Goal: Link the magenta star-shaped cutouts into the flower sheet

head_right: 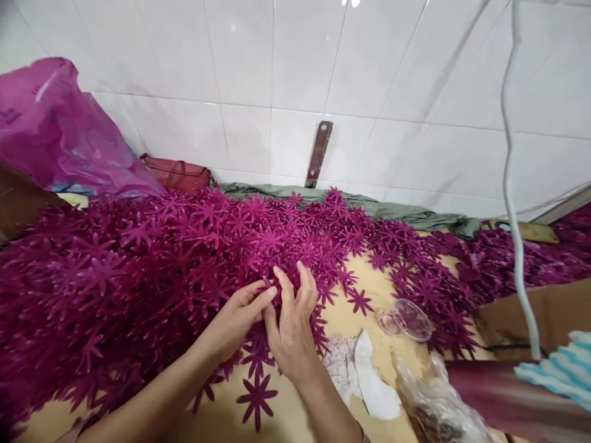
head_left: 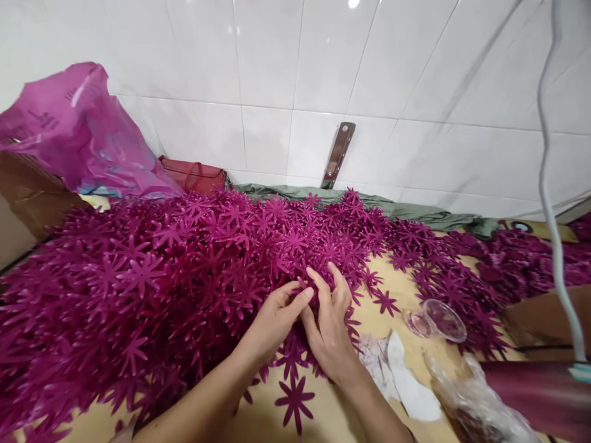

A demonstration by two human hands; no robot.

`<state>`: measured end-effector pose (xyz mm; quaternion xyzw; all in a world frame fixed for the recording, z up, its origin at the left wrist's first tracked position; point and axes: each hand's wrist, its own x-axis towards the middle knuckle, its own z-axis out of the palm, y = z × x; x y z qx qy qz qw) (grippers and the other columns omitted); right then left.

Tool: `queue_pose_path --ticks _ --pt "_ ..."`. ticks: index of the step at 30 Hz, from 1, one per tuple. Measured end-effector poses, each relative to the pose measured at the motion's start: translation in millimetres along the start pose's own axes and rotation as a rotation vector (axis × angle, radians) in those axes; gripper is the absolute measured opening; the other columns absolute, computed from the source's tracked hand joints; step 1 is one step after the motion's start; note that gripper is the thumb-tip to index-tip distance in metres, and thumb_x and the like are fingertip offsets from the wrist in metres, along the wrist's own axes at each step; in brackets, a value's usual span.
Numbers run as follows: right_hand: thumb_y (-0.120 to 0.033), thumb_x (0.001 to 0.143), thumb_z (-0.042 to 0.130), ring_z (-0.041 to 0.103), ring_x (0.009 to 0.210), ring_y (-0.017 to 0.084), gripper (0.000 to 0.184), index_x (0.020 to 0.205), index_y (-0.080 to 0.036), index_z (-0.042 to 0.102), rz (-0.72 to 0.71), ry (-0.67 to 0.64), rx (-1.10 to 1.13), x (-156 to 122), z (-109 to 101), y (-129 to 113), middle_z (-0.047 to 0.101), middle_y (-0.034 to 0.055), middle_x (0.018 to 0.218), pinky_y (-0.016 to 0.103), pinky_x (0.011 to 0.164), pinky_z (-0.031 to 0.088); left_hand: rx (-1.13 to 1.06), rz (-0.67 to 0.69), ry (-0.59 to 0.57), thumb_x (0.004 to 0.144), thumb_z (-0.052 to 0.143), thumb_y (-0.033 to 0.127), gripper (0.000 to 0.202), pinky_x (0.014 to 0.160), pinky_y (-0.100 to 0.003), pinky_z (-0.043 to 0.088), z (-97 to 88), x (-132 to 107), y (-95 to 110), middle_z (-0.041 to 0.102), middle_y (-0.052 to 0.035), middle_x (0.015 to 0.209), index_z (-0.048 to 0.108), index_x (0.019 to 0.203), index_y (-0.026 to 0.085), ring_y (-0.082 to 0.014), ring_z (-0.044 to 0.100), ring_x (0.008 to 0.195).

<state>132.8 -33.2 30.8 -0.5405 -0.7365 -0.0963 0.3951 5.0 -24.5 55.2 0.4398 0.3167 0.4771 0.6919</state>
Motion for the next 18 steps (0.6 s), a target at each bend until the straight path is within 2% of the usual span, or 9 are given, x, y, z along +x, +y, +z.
queue_pose_path --ticks 3,6,8,10,13,18 --pt "-0.045 0.094 0.051 0.022 0.147 0.008 0.057 0.146 -0.023 0.044 0.058 0.068 0.039 0.2 -1.7 1.2 0.026 0.0073 0.148 0.028 0.119 0.031 0.049 0.008 0.052 0.091 0.07 0.042 0.037 0.095 -0.025 0.049 -11.3 1.3 -0.2 0.066 -0.006 0.114 0.07 0.12 0.019 -0.0119 0.058 0.097" --pt "-0.039 0.088 0.061 0.036 0.133 -0.003 0.043 0.124 -0.015 0.06 0.1 0.179 0.123 2.8 -4.8 0.4 0.043 0.0063 0.129 0.013 0.115 0.036 -0.006 -0.007 0.12 0.087 0.075 0.04 0.035 0.093 -0.023 0.05 -15.7 3.0 -4.8 0.064 -0.0041 0.117 0.07 0.117 0.022 -0.0123 0.057 0.104" --pt "-0.037 0.086 0.064 0.04 0.124 -0.006 0.034 0.11 -0.013 0.066 0.097 0.199 0.157 3.7 -5.5 0.0 0.047 0.0055 0.118 0.008 0.109 0.037 -0.029 -0.02 0.171 0.084 0.079 0.041 0.035 0.087 -0.019 0.05 -16.0 3.5 -8.1 0.063 -0.0022 0.114 0.071 0.114 0.024 -0.0101 0.056 0.1" --pt "-0.035 0.085 0.065 0.042 0.119 -0.008 0.028 0.103 -0.014 0.07 0.088 0.177 0.168 3.4 -5.3 1.1 0.049 0.0041 0.114 0.007 0.108 0.037 -0.069 -0.025 0.201 0.08 0.082 0.041 0.034 0.081 -0.016 0.051 -15.5 3.7 -10.2 0.063 -0.0014 0.107 0.071 0.106 0.022 -0.0078 0.056 0.092" --pt "-0.035 0.085 0.065 0.042 0.118 -0.008 0.023 0.1 -0.019 0.072 0.098 0.145 0.167 2.0 -4.9 5.7 0.052 0.0006 0.113 0.009 0.11 0.035 -0.177 -0.043 0.169 0.079 0.084 0.041 0.033 0.083 -0.02 0.054 -14.8 3.8 -11.1 0.063 -0.0028 0.101 0.071 0.097 0.017 -0.0077 0.057 0.088" --pt "-0.03 0.089 0.06 0.043 0.113 -0.008 0.019 0.095 -0.018 0.074 0.091 0.1 0.211 2.0 -7.2 12.5 0.056 -0.0017 0.108 0.009 0.107 0.034 -0.209 -0.069 0.112 0.074 0.088 0.033 0.036 0.09 -0.025 0.057 -15.3 5.4 -11.9 0.066 -0.0073 0.103 0.074 0.101 0.013 -0.013 0.063 0.095"
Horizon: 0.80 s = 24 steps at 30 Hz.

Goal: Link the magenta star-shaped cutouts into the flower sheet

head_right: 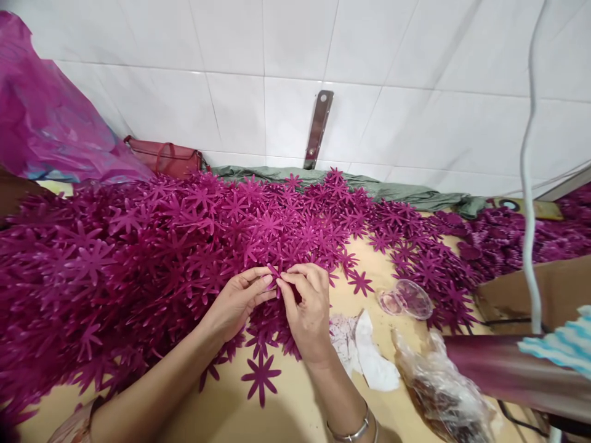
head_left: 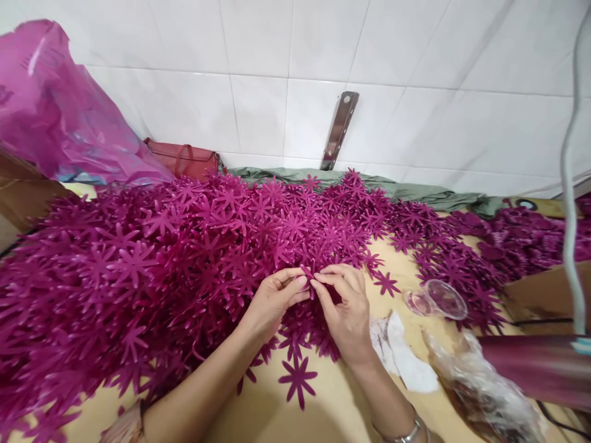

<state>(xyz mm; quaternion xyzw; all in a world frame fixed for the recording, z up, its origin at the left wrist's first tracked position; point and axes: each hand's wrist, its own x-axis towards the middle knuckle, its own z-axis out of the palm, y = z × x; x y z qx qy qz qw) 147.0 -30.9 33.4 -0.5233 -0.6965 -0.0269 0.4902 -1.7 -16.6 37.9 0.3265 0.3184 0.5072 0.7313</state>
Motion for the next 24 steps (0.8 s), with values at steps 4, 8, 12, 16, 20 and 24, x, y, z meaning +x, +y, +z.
queue_pose_path --ticks 4,8,12,16,20,24 --pt "-0.028 0.091 0.057 0.044 0.108 -0.01 0.02 0.091 -0.016 0.072 0.019 -0.045 0.049 -0.1 0.5 0.0 0.057 -0.0025 0.105 0.008 0.103 0.035 -0.008 0.002 0.026 0.073 0.089 0.033 0.034 0.089 -0.024 0.057 -1.0 1.2 -2.2 0.066 -0.0055 0.099 0.073 0.096 0.013 -0.0116 0.063 0.092" --pt "-0.031 0.091 0.056 0.046 0.107 -0.011 0.023 0.091 -0.016 0.073 0.085 -0.072 0.112 -0.9 1.1 -0.4 0.056 -0.0017 0.106 0.005 0.1 0.038 -0.039 0.007 0.029 0.073 0.089 0.03 0.031 0.09 -0.024 0.057 -0.9 1.3 -3.3 0.065 -0.0042 0.098 0.072 0.094 0.014 -0.0109 0.062 0.092" --pt "-0.037 0.092 0.055 0.05 0.109 -0.012 0.029 0.093 -0.014 0.073 0.185 -0.123 0.233 -0.9 0.0 0.0 0.055 -0.0002 0.113 0.0 0.1 0.041 -0.088 0.016 0.025 0.074 0.088 0.027 0.028 0.089 -0.024 0.057 0.1 0.4 -3.7 0.064 -0.0039 0.099 0.07 0.091 0.014 -0.0109 0.062 0.092" --pt "-0.035 0.093 0.053 0.049 0.114 -0.012 0.029 0.092 -0.015 0.073 0.157 -0.148 0.221 -1.9 0.8 0.6 0.054 -0.0008 0.117 0.001 0.104 0.04 -0.071 0.03 0.001 0.08 0.083 0.029 0.026 0.09 -0.026 0.057 1.4 -1.8 -5.0 0.061 -0.0027 0.102 0.067 0.096 0.017 -0.0117 0.06 0.097" --pt "-0.034 0.093 0.053 0.045 0.122 -0.01 0.026 0.092 -0.02 0.075 0.107 -0.111 0.137 -1.8 1.3 -1.4 0.053 -0.0023 0.122 0.006 0.111 0.037 -0.076 0.041 0.033 0.081 0.082 0.031 0.026 0.086 -0.024 0.057 2.6 -2.0 -6.6 0.059 -0.0016 0.099 0.065 0.095 0.016 -0.0099 0.06 0.093" --pt "-0.036 0.094 0.051 0.046 0.121 -0.008 0.034 0.09 -0.01 0.071 0.167 -0.084 0.178 1.2 -3.1 -1.2 0.052 0.0023 0.123 0.007 0.11 0.038 -0.206 0.053 0.125 0.077 0.084 0.024 0.024 0.093 -0.034 0.058 0.9 0.2 -6.4 0.062 -0.0017 0.096 0.064 0.086 0.013 -0.0117 0.061 0.092"
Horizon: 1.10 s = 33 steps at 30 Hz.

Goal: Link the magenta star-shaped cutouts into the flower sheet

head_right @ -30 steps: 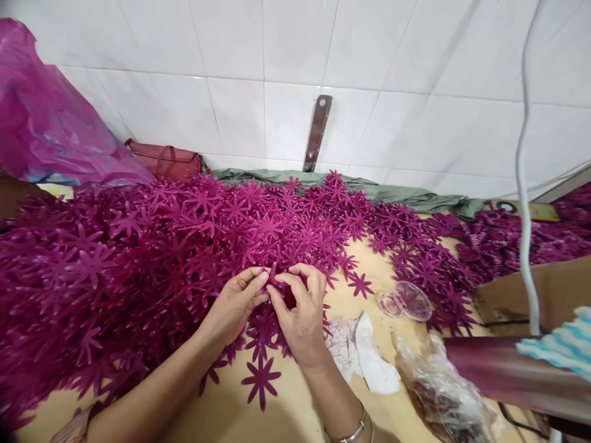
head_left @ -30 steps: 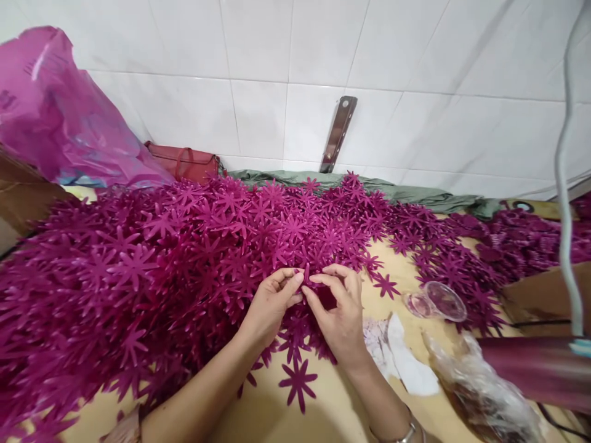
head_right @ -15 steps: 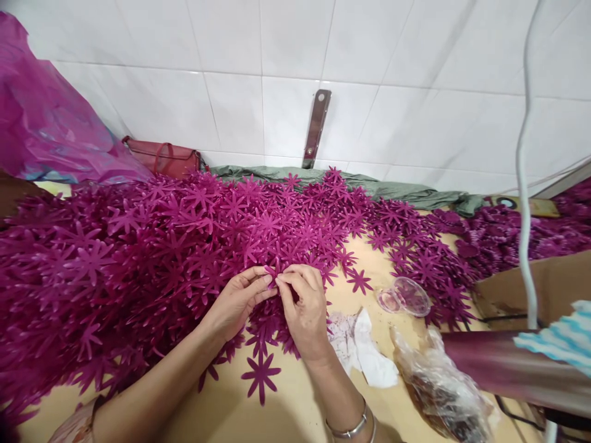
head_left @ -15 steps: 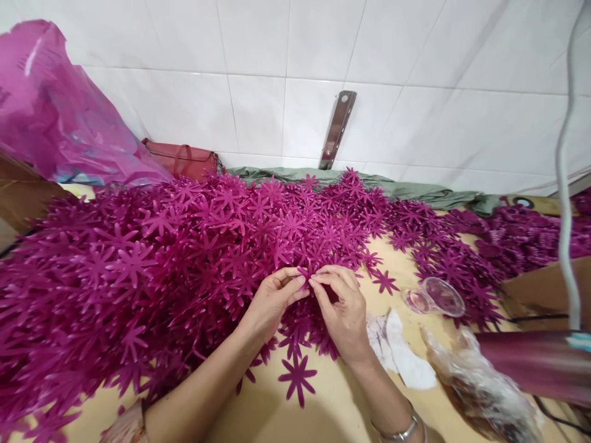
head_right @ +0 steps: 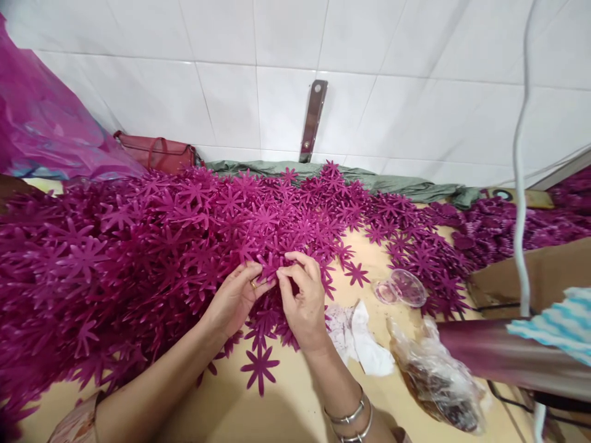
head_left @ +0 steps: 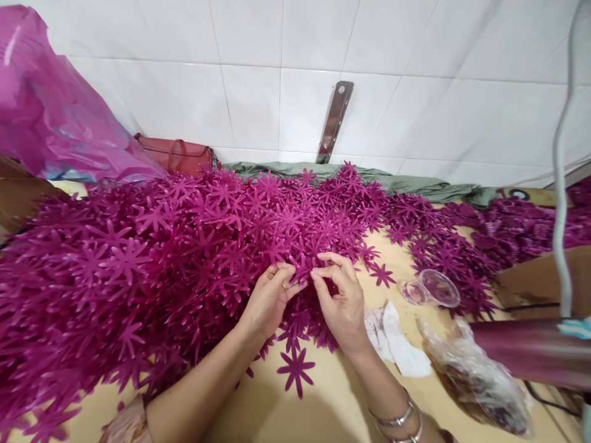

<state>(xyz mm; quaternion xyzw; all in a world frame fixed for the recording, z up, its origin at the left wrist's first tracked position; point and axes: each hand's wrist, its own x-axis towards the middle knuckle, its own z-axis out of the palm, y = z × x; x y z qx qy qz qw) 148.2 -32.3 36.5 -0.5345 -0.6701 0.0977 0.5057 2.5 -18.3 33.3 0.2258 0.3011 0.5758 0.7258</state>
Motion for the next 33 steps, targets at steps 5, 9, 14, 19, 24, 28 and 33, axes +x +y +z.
queue_pose_path --ticks 5,9,14,19,24,28,33 --pt "-0.051 0.093 0.05 0.053 0.108 -0.007 0.052 0.105 -0.001 0.053 0.264 0.13 0.236 3.4 -1.8 12.5 0.053 0.009 0.117 0.004 0.1 0.045 -0.004 -0.002 0.059 0.076 0.085 0.024 0.027 0.088 -0.031 0.058 -3.9 2.9 -0.5 0.063 -0.0003 0.089 0.062 0.086 0.013 -0.0106 0.062 0.085" --pt "-0.066 0.087 0.051 0.054 0.086 -0.008 0.072 0.127 -0.007 0.036 0.504 0.108 0.651 9.1 2.0 20.0 0.052 0.011 0.123 0.005 0.085 0.049 0.043 0.013 0.063 0.077 0.086 0.03 0.035 0.092 -0.034 0.058 -5.6 4.2 -5.5 0.059 0.0026 0.081 0.061 0.095 0.014 -0.0075 0.06 0.075" --pt "-0.082 0.084 0.039 0.061 0.108 0.005 0.089 0.135 -0.009 0.031 0.63 -0.002 0.989 19.0 -2.7 16.9 0.04 0.0164 0.14 0.015 0.09 0.054 0.031 0.042 0.064 0.078 0.085 0.031 0.039 0.095 -0.037 0.058 -4.4 4.2 -8.0 0.061 0.0013 0.087 0.056 0.099 0.016 -0.0101 0.063 0.082" --pt "-0.068 0.073 0.067 0.061 0.098 0.0 0.085 0.126 -0.01 0.034 0.643 0.055 0.925 18.6 -2.9 18.8 0.042 0.0129 0.139 0.01 0.087 0.052 0.099 0.053 0.016 0.076 0.087 0.028 0.043 0.093 -0.031 0.058 -3.0 2.0 -7.7 0.065 -0.0014 0.094 0.059 0.105 0.015 -0.0116 0.065 0.09" --pt "-0.067 0.066 0.072 0.054 0.084 -0.006 0.087 0.118 -0.004 0.042 0.686 0.115 0.801 14.0 0.9 28.3 0.054 0.0112 0.12 0.006 0.08 0.047 0.111 0.046 0.041 0.066 0.093 0.034 0.055 0.086 -0.026 0.059 -2.6 2.5 -8.6 0.066 -0.0022 0.09 0.059 0.105 0.014 -0.011 0.066 0.083" --pt "-0.069 0.058 0.075 0.052 0.085 -0.006 0.092 0.116 -0.003 0.048 0.739 0.154 0.735 13.3 1.3 32.6 0.056 0.0084 0.111 0.006 0.081 0.046 0.115 0.05 0.029 0.067 0.093 0.034 0.056 0.085 -0.026 0.06 -3.9 3.2 -9.5 0.067 -0.0027 0.091 0.06 0.106 0.014 -0.0116 0.067 0.085" --pt "-0.069 0.056 0.077 0.052 0.085 -0.005 0.092 0.114 -0.004 0.047 0.742 0.149 0.751 14.8 2.1 32.1 0.055 0.0058 0.108 0.009 0.081 0.048 0.107 0.055 0.018 0.07 0.091 0.033 0.049 0.086 -0.025 0.06 -5.0 3.2 -10.3 0.068 -0.0024 0.091 0.062 0.106 0.014 -0.0112 0.067 0.086"
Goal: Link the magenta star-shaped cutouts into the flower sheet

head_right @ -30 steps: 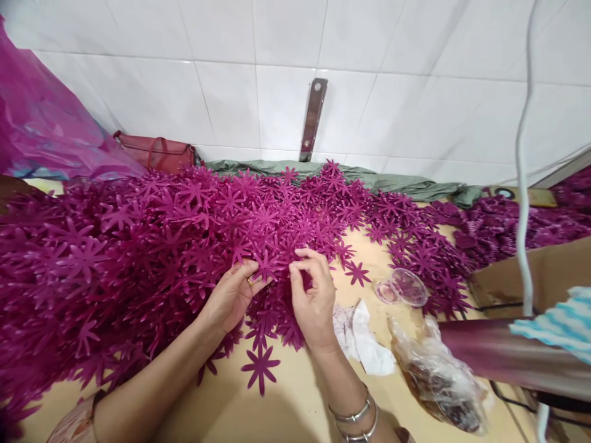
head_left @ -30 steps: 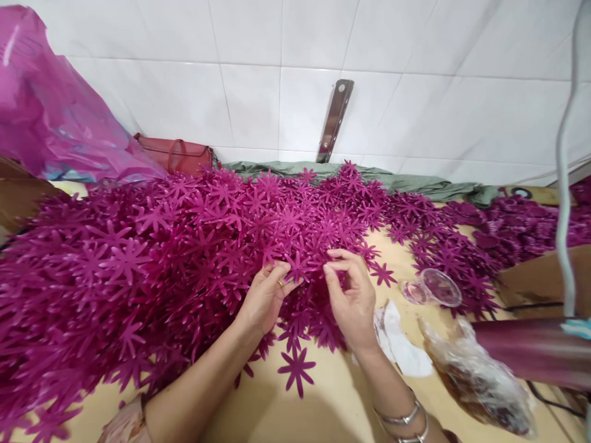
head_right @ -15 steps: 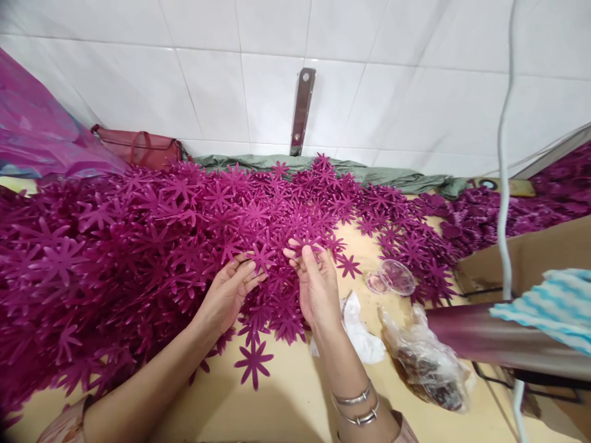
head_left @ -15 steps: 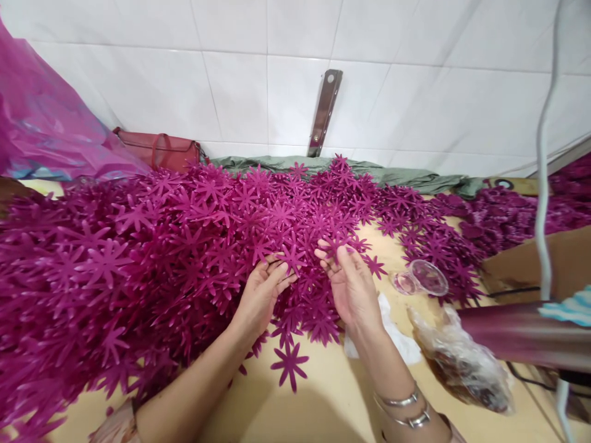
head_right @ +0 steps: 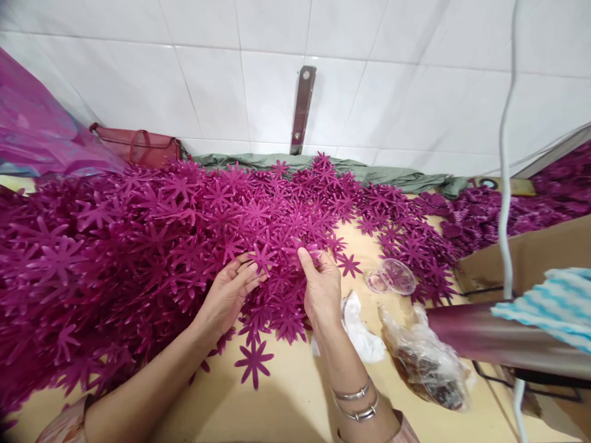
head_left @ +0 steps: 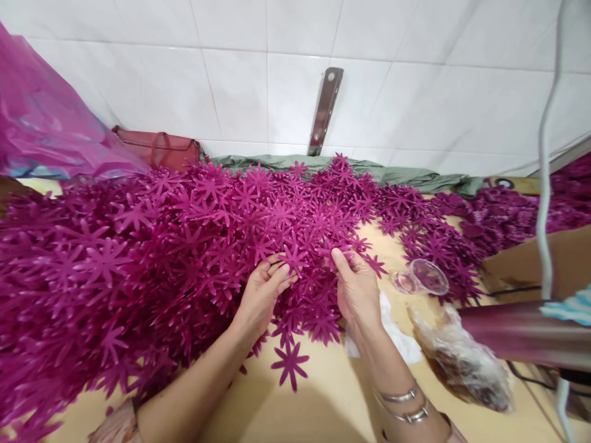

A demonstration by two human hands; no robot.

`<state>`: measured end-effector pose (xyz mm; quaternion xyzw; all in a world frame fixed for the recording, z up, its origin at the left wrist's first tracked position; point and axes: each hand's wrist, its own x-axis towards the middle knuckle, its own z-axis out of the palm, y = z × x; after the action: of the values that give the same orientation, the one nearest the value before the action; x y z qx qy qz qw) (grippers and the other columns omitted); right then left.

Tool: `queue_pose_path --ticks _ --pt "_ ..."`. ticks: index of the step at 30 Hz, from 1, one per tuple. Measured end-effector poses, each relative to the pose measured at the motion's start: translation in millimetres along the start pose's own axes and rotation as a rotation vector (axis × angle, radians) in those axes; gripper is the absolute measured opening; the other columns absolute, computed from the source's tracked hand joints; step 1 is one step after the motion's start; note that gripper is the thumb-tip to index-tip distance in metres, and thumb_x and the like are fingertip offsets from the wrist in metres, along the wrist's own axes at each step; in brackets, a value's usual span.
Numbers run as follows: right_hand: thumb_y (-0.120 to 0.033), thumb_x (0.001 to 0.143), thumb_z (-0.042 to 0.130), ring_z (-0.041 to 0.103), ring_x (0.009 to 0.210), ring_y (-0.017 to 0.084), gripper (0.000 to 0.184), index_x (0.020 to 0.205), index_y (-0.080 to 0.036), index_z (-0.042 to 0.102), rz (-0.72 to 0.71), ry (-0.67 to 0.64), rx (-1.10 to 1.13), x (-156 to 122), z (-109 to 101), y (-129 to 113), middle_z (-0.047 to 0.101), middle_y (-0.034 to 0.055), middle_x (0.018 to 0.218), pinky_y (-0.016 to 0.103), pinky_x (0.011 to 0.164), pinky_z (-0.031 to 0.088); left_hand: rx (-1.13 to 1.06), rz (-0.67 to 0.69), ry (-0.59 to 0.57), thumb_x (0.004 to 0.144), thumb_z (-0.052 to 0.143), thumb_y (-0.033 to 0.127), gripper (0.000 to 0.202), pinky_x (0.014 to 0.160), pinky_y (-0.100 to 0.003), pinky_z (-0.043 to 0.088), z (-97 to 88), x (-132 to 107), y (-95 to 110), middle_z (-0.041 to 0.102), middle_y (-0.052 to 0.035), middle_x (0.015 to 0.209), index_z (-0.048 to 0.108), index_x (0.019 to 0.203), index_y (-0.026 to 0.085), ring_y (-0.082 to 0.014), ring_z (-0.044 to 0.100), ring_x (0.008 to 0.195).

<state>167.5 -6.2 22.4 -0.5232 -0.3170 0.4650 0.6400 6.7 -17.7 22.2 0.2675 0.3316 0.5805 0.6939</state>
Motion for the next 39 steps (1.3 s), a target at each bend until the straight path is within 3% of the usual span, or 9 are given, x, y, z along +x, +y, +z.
queue_pose_path --ticks 7,12,16,19,21,24,27,31,39 --pt "-0.074 0.07 0.064 0.045 0.08 -0.01 0.083 0.105 -0.003 0.039 -0.103 0.049 -0.061 -4.4 -1.4 -3.2 0.052 0.003 0.102 0.002 0.076 0.043 -0.032 -0.004 -0.006 0.074 0.089 0.028 0.039 0.085 -0.024 0.061 -0.4 0.6 -0.4 0.067 -0.0004 0.086 0.065 0.102 0.015 -0.0098 0.067 0.083" --pt "-0.079 0.085 0.043 0.031 0.069 -0.01 0.079 0.093 -0.001 0.042 -0.222 0.146 -0.4 -6.7 -11.4 -6.4 0.044 0.0025 0.078 0.002 0.065 0.029 -0.043 -0.002 -0.029 0.079 0.085 0.025 0.028 0.086 -0.024 0.061 -4.3 1.2 -1.1 0.068 -0.0003 0.09 0.068 0.099 0.017 -0.0097 0.067 0.086" --pt "-0.069 0.087 0.049 0.047 0.099 -0.007 0.066 0.116 -0.011 0.065 -0.416 0.168 -0.631 -0.7 -18.9 -7.9 0.054 0.0038 0.109 0.005 0.095 0.039 -0.036 0.0 -0.041 0.08 0.083 0.024 0.025 0.089 -0.026 0.061 -6.0 1.8 -2.2 0.068 -0.0004 0.091 0.069 0.1 0.017 -0.0105 0.068 0.088" --pt "-0.06 0.083 0.061 0.04 0.128 0.002 0.059 0.13 -0.024 0.066 -0.689 0.261 -0.867 -0.8 -17.3 -8.2 0.047 0.0036 0.13 0.018 0.12 0.028 -0.05 -0.01 -0.024 0.079 0.085 0.026 0.028 0.091 -0.028 0.061 -4.5 2.0 -2.1 0.067 0.0 0.088 0.068 0.099 0.017 -0.0111 0.068 0.087" --pt "-0.055 0.085 0.062 0.035 0.136 0.004 0.052 0.128 -0.025 0.067 -0.847 0.277 -0.984 -6.6 -11.2 -8.4 0.043 0.0032 0.136 0.023 0.124 0.023 -0.06 -0.026 -0.005 0.077 0.087 0.028 0.033 0.089 -0.026 0.061 -2.5 1.6 -1.3 0.066 0.0002 0.085 0.067 0.099 0.016 -0.0102 0.068 0.083" --pt "-0.047 0.086 0.063 0.032 0.135 0.003 0.033 0.111 -0.028 0.073 -0.979 0.149 -1.057 -19.1 1.7 -7.0 0.045 -0.0016 0.133 0.023 0.123 0.024 -0.018 -0.04 -0.024 0.073 0.09 0.031 0.042 0.082 -0.02 0.06 -0.2 0.4 -0.3 0.068 -0.0027 0.092 0.067 0.103 0.015 -0.009 0.067 0.082" --pt "-0.041 0.085 0.065 0.032 0.129 0.002 0.022 0.097 -0.027 0.076 -1.004 0.06 -1.061 -25.8 10.3 -3.0 0.05 -0.004 0.125 0.02 0.119 0.025 0.048 -0.046 -0.073 0.074 0.089 0.034 0.043 0.081 -0.016 0.058 -1.3 -0.2 -1.5 0.069 -0.0053 0.1 0.068 0.105 0.014 -0.0091 0.068 0.086" --pt "-0.035 0.087 0.062 0.035 0.12 -0.002 0.017 0.094 -0.025 0.075 -0.961 0.008 -1.005 -23.5 11.0 0.5 0.055 -0.0058 0.115 0.017 0.113 0.026 0.094 -0.034 -0.123 0.08 0.084 0.034 0.038 0.09 -0.022 0.059 -5.7 0.1 -5.9 0.069 -0.006 0.106 0.068 0.108 0.015 -0.0119 0.068 0.095" --pt "-0.034 0.092 0.055 0.043 0.108 -0.011 0.025 0.086 -0.016 0.072 -0.791 -0.113 -0.846 -22.9 7.9 -0.8 0.057 -0.0059 0.103 0.008 0.105 0.031 0.126 -0.041 -0.121 0.078 0.086 0.032 0.04 0.091 -0.021 0.058 -4.1 0.0 -8.0 0.07 -0.0056 0.104 0.068 0.109 0.015 -0.0109 0.068 0.094"
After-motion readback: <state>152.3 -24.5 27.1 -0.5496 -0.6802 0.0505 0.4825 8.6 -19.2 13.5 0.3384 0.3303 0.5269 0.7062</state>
